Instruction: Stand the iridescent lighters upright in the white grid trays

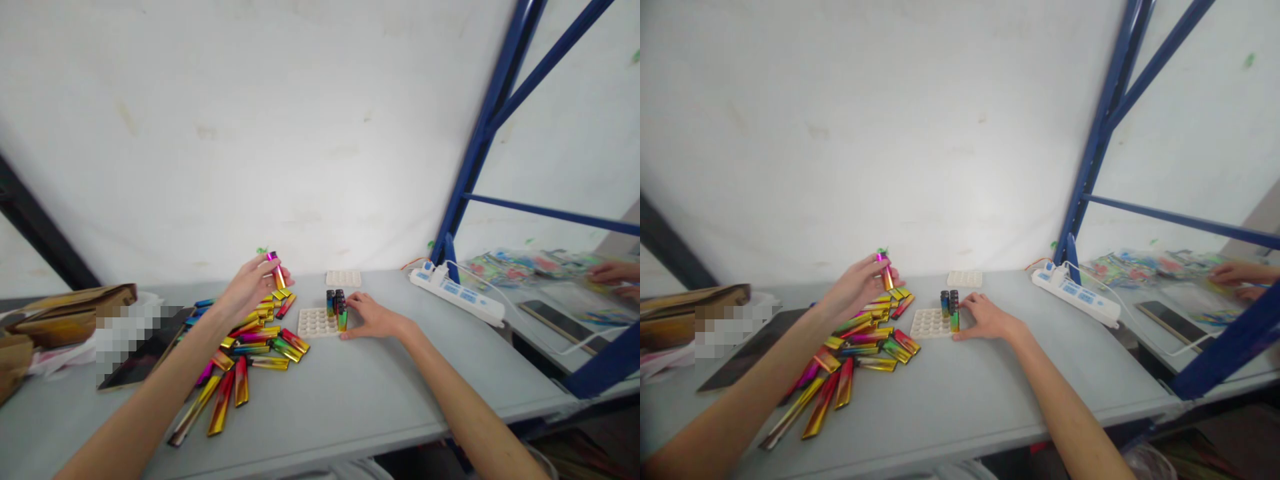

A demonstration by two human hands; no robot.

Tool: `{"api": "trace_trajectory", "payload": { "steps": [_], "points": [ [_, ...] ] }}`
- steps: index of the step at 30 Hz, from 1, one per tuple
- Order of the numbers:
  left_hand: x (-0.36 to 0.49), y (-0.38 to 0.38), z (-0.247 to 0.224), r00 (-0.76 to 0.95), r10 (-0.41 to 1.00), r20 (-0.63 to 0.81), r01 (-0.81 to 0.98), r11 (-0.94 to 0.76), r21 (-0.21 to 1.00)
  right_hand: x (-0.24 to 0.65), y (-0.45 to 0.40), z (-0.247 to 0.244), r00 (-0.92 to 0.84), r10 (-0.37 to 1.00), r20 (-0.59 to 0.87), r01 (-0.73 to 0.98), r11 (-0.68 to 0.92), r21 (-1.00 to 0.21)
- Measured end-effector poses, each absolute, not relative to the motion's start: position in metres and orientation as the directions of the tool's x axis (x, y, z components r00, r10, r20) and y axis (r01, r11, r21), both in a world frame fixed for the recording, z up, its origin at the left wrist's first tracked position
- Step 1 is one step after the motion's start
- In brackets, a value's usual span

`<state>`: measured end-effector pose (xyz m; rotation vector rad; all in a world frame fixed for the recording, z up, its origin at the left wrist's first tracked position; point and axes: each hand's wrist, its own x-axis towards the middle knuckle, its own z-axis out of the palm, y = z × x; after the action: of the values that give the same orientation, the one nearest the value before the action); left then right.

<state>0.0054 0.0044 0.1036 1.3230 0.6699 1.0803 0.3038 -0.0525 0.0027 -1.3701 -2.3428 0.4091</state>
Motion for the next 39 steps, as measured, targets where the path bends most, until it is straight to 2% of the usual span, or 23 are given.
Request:
{"api": "trace_trajectory", "payload": {
  "steps": [4,7,11,14,17,26,30,32,35,39],
  "points": [
    [0.042,-0.022,0.097,0.564,0.810,0.159,-0.244,-0.021,0.970,0.304,-0.052,0.002,-0.439,0.878,0.191,0.759,0.476,-0.444],
    [0.059,-0.029,0.082,0.612,0.774,0.162,-0.174,-0.069,0.982,0.304,-0.052,0.002,-0.441,0.876,0.195,0.754,0.479,-0.450],
    [0.065,-0.028,0.063,0.538,0.824,0.180,0.053,-0.246,0.968,0.304,-0.053,0.003,-0.439,0.876,0.199,0.750,0.479,-0.456],
    [0.063,-0.026,0.054,0.443,0.859,0.258,0.234,-0.388,0.891,0.304,-0.053,0.003,-0.434,0.881,0.190,0.755,0.471,-0.456],
    [0.061,-0.026,0.049,0.439,0.851,0.288,0.332,-0.452,0.828,0.303,-0.053,0.003,-0.431,0.885,0.176,0.761,0.462,-0.455],
    [0.059,-0.024,0.036,0.487,0.850,0.201,0.252,-0.357,0.899,0.305,-0.052,0.000,-0.432,0.881,0.191,0.755,0.470,-0.457],
    [0.061,-0.029,0.040,0.593,0.798,0.109,0.140,-0.236,0.962,0.306,-0.051,-0.001,-0.444,0.874,0.200,0.749,0.484,-0.453],
    [0.062,-0.029,0.039,0.623,0.773,0.120,0.103,-0.233,0.967,0.306,-0.051,-0.001,-0.448,0.870,0.205,0.748,0.491,-0.447],
    [0.064,-0.028,0.034,0.601,0.783,0.160,0.053,-0.239,0.969,0.307,-0.051,-0.001,-0.449,0.868,0.211,0.749,0.495,-0.441],
    [0.066,-0.029,0.029,0.580,0.811,0.074,0.021,-0.106,0.994,0.307,-0.051,-0.001,-0.452,0.867,0.210,0.753,0.497,-0.431]
  ]
}}
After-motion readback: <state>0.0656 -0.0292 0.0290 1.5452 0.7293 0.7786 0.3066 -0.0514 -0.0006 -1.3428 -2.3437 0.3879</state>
